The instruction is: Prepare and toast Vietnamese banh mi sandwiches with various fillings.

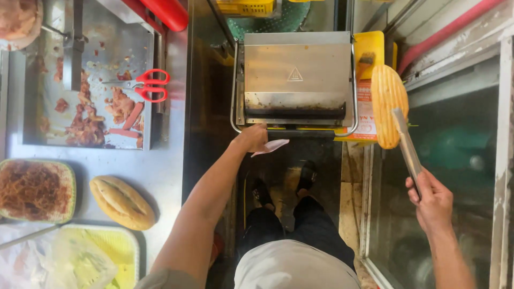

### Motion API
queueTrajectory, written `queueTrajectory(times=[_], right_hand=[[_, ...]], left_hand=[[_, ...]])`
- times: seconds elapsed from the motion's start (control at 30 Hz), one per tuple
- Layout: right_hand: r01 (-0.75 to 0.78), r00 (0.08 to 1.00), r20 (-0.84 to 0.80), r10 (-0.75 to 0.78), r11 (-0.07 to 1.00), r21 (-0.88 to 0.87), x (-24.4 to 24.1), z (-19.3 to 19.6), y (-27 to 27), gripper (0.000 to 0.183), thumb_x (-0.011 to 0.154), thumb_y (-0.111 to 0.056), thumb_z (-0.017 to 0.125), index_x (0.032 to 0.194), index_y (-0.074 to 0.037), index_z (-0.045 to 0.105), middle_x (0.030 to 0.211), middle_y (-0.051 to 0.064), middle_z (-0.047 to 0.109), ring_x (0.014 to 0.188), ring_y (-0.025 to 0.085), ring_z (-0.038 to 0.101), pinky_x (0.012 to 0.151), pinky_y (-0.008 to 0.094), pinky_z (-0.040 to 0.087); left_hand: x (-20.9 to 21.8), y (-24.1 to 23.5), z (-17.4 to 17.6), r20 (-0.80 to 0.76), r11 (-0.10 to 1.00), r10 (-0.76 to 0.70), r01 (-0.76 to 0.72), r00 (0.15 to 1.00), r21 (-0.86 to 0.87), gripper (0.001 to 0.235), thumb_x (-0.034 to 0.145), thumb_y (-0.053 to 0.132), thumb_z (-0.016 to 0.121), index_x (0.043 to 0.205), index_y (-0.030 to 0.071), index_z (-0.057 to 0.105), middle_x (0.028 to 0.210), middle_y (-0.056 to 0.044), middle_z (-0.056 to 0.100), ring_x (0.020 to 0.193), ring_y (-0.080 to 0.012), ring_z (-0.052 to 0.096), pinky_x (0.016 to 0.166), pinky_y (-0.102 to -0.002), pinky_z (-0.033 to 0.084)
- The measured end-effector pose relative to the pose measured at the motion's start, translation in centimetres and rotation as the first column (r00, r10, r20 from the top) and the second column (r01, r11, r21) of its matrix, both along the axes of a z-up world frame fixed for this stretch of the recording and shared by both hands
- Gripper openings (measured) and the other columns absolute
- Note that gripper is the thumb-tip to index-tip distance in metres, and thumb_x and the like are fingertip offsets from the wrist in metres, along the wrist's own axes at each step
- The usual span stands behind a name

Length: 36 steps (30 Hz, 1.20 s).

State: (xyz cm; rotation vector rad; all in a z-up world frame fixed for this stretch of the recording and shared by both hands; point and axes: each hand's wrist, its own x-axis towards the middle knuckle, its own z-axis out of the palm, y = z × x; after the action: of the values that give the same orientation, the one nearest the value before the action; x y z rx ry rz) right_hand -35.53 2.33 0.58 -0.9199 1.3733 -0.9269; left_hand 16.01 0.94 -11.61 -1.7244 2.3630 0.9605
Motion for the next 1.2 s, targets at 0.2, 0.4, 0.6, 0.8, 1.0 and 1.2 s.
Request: queueTrajectory(times=[0.2, 0.4, 0.6, 0.8, 1.0, 1.2], right_hand=[[-0.301, 0.953, -0.039, 0.3, 0.953, -0.022, 4.9, 3.0, -6.5, 0.04, 0.112, -0.018, 0.051, 0.145, 0.003, 0.059, 0.091, 0.004, 0.061, 0.066, 0.006, 0.043, 0.056, 0.019, 0.035], [-0.641, 0.764, -0.087, 0.639, 0.767, 0.004, 9.1, 4.6, -11.8, 0.041, 0.107, -0.016, 0.051, 0.142, 0.003, 0.059, 0.086, 0.005, 0.062, 0.061, 0.007, 0.043, 0.052, 0.021, 0.034], [-0.873, 0.474, 0.156, 0.867, 0.486, -0.048, 15.5, 6.5, -14.9, 0.041, 0.104, -0.015, 0.053, 0.138, 0.006, 0.059, 0.09, 0.007, 0.065, 0.063, 0.007, 0.048, 0.053, 0.021, 0.037], [-0.958, 0.267, -0.005, 0.964, 0.265, -0.113, 22.1, 11.0, -15.2, 0.042, 0.103, -0.011, 0.054, 0.139, 0.009, 0.059, 0.089, 0.012, 0.069, 0.062, 0.009, 0.048, 0.053, 0.022, 0.039], [-0.967, 0.241, -0.191, 0.951, 0.219, -0.131, 29.5, 16.7, -8.0, 0.041, 0.104, -0.011, 0.054, 0.14, 0.006, 0.062, 0.084, 0.008, 0.063, 0.06, 0.008, 0.045, 0.051, 0.022, 0.036], [-0.937, 0.303, -0.14, 0.943, 0.269, -0.222, 36.1, 14.0, -2.4, 0.039, 0.106, -0.015, 0.055, 0.14, 0.004, 0.061, 0.085, 0.004, 0.061, 0.063, 0.006, 0.045, 0.054, 0.021, 0.038]], left_hand=[[-2.3, 1.3, -14.7, 0.119, 0.946, 0.295, -0.272, 0.948, -0.174, 0.017, 0.084, 0.02, 0.07, 0.091, 0.006, 0.077, 0.118, -0.012, 0.067, 0.116, -0.0315, 0.062, 0.095, -0.044, 0.054], [-4.5, 3.1, -2.8, -0.067, 0.821, 0.556, -0.56, 0.828, -0.112, 0.025, 0.08, 0.027, 0.075, 0.091, 0.003, 0.076, 0.096, -0.014, 0.071, 0.097, -0.032, 0.065, 0.085, -0.043, 0.053], [-0.9, 9.7, 15.6, -0.786, 0.224, 0.618, -0.951, -0.03, 0.213, 0.013, 0.089, 0.013, 0.068, 0.091, 0.001, 0.073, 0.062, 0.005, 0.059, 0.057, -0.0068, 0.049, 0.051, -0.028, 0.042], [6.3, 17.8, 24.5, -0.928, -0.351, 0.373, -0.924, 0.006, -0.148, 0.033, 0.095, 0.006, 0.068, 0.068, -0.002, 0.051, 0.095, -0.002, 0.066, 0.073, -0.007, 0.054, 0.068, -0.027, 0.045], [4.2, 19.1, 27.7, -0.672, -0.256, 0.634, -0.717, 0.382, -0.649, 0.027, 0.088, 0.006, 0.071, 0.067, 0.003, 0.055, 0.135, -0.007, 0.07, 0.133, -0.0258, 0.064, 0.093, -0.032, 0.06], [0.2, 22.8, 29.3, -0.715, -0.237, 0.579, -0.758, 0.391, -0.607, 0.022, 0.088, 0.025, 0.077, 0.089, 0.009, 0.061, 0.137, -0.007, 0.066, 0.134, -0.0247, 0.06, 0.113, -0.046, 0.049]])
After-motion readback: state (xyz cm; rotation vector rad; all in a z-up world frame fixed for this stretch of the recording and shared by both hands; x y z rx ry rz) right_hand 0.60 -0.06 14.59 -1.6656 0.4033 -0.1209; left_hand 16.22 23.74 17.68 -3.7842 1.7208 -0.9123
